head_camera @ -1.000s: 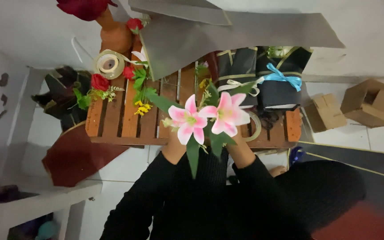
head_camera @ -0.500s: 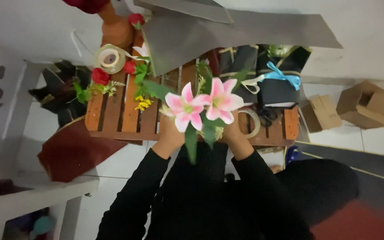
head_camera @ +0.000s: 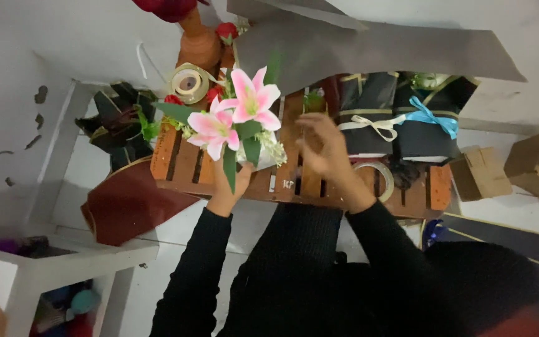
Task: Adding artificial lilies and other floral elements to an arrangement on a wooden crate.
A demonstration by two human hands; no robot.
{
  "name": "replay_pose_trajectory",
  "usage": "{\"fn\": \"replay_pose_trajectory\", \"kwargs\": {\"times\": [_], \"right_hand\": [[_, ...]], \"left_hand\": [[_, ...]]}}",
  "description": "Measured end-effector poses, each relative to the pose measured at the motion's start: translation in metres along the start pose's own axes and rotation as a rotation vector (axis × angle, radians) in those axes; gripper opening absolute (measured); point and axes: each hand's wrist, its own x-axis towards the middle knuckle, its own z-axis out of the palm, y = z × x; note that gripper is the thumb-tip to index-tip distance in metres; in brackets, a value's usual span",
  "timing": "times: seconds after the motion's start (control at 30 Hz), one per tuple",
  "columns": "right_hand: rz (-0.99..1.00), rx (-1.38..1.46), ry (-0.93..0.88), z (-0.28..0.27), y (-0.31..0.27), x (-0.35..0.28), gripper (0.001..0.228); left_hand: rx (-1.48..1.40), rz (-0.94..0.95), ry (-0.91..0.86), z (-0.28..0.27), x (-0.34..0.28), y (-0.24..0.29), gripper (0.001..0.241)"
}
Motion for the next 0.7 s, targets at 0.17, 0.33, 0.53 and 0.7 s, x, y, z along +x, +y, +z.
{"fn": "replay_pose_trajectory", "kwargs": {"times": [0.17, 0.33, 0.53, 0.7], "right_hand": [[0.135, -0.346, -0.149, -0.019, 0.006, 0.039, 0.025], [0.183, -0.646, -0.403, -0.010, 0.025, 0.071, 0.024], [0.161, -0.526, -0.414, -0.010, 0.055, 0.127, 0.041], [0.400, -0.413, -0.450, -0.018, 0.066, 0.200, 0.085]], "left_hand": [[-0.010, 0.208, -0.056, -0.004, 0.002, -0.047, 0.056], [-0.194, -0.260, -0.049, 0.017, 0.002, -0.055, 0.075], [-0.469, -0.130, 0.061, 0.044, -0.016, -0.163, 0.072], [-0.676, -0.205, 0.102, 0.055, -0.030, -0.215, 0.070]]}}
